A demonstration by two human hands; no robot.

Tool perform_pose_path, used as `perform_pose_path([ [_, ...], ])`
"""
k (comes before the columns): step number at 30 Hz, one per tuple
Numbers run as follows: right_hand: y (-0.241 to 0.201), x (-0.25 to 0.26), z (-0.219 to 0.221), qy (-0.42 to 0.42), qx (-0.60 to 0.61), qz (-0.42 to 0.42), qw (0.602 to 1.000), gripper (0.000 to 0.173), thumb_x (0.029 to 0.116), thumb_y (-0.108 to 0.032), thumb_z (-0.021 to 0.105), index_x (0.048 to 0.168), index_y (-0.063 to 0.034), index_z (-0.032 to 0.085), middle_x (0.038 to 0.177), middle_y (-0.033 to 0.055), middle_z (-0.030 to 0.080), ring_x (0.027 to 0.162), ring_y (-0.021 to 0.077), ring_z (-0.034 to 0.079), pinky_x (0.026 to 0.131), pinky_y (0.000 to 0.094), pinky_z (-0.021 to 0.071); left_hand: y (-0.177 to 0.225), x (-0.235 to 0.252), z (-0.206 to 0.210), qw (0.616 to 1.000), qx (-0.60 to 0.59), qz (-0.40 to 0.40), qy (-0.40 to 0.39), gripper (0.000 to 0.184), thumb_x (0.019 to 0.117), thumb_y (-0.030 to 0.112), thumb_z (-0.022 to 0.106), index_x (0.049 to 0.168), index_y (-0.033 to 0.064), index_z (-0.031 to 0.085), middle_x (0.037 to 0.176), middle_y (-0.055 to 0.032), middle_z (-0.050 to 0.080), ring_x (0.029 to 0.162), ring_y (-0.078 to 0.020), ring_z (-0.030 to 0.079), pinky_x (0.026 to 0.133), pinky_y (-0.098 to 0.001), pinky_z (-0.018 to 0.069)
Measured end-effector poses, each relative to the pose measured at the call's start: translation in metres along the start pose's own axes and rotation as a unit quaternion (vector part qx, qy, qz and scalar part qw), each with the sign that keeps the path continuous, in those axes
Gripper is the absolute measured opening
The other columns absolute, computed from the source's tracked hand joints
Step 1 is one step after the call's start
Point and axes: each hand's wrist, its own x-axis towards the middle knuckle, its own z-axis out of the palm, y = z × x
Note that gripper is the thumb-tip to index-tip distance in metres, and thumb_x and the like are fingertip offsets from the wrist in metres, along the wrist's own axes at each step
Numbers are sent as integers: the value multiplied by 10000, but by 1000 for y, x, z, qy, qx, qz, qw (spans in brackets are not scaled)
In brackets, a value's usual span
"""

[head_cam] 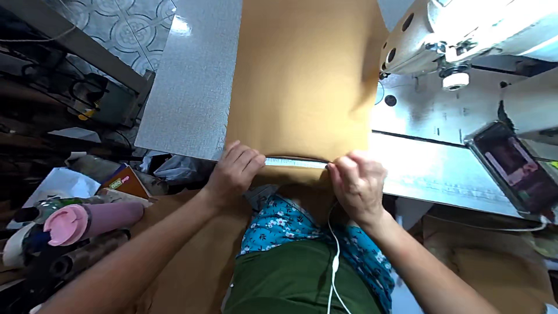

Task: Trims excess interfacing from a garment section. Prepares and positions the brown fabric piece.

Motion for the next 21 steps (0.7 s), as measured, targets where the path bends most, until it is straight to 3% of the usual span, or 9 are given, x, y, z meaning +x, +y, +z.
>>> perform_pose_path([
  [1,10,0,-2,-33,49,-50,997,131,979,-108,602,935,-46,709,933,163,702,890,328,681,744,432,516,-13,-3,-3,998,-26,56,-25,227,1055,172,533,1024,23,702,974,-154,732,976,-301,717,967,-484,532],
  [3,28,1,-14,-128,99,-119,980,213,1018,-173,570,1000,-46,740,1023,148,744,987,305,724,846,420,582,-38,-9,-10,988,-37,139,-64,306,1078,274,507,1120,40,699,1111,-135,735,1109,-268,692,1012,-437,509],
  [5,40,-3,-21,-180,80,-165,966,264,1018,-263,572,1126,-95,744,1207,123,729,1165,304,681,929,459,540,-52,-13,-16,979,-34,176,-93,246,1037,123,526,1170,28,710,1233,-154,718,1189,-303,672,1016,-462,510],
  [7,42,-6,-28,-185,80,-182,962,221,1017,-129,551,1109,-118,751,1224,106,733,1165,296,674,885,479,510,-48,-6,-24,978,-69,164,-109,221,991,53,536,1059,30,745,1190,-143,741,1143,-305,697,991,-467,527],
  [10,33,16,-57,-279,179,-103,938,249,977,-92,519,953,-130,764,979,20,774,920,175,730,767,390,549,-29,25,-60,948,-202,46,-242,272,971,208,540,914,99,781,956,-24,773,928,-161,732,823,-356,577],
  [13,40,61,-78,-452,353,155,804,245,1042,-116,490,924,-49,693,743,-7,615,685,33,571,656,229,477,-38,60,-88,805,-411,-174,-391,262,1006,213,545,880,118,754,760,96,683,696,59,607,631,-142,497],
  [16,57,79,-55,-387,418,422,706,437,1114,-419,319,1012,-140,640,741,-52,676,632,13,643,552,204,539,-53,85,-69,682,-461,-462,-330,350,1099,280,389,1057,75,669,841,0,706,761,-65,685,704,-274,591],
  [18,62,81,-46,-357,358,457,732,535,1089,-562,286,1235,-159,606,815,-23,664,657,53,622,564,255,518,-56,93,-52,698,-368,-544,-286,473,1112,419,346,1300,58,586,1034,-106,674,924,-190,669,831,-431,563],
  [21,41,74,-45,-247,151,336,896,503,1040,-417,567,1345,-17,544,1049,164,674,902,284,661,773,508,536,-41,85,-44,902,-144,-372,-167,428,1049,296,579,1307,-45,583,1190,-240,659,1080,-374,656,917,-567,525],
])
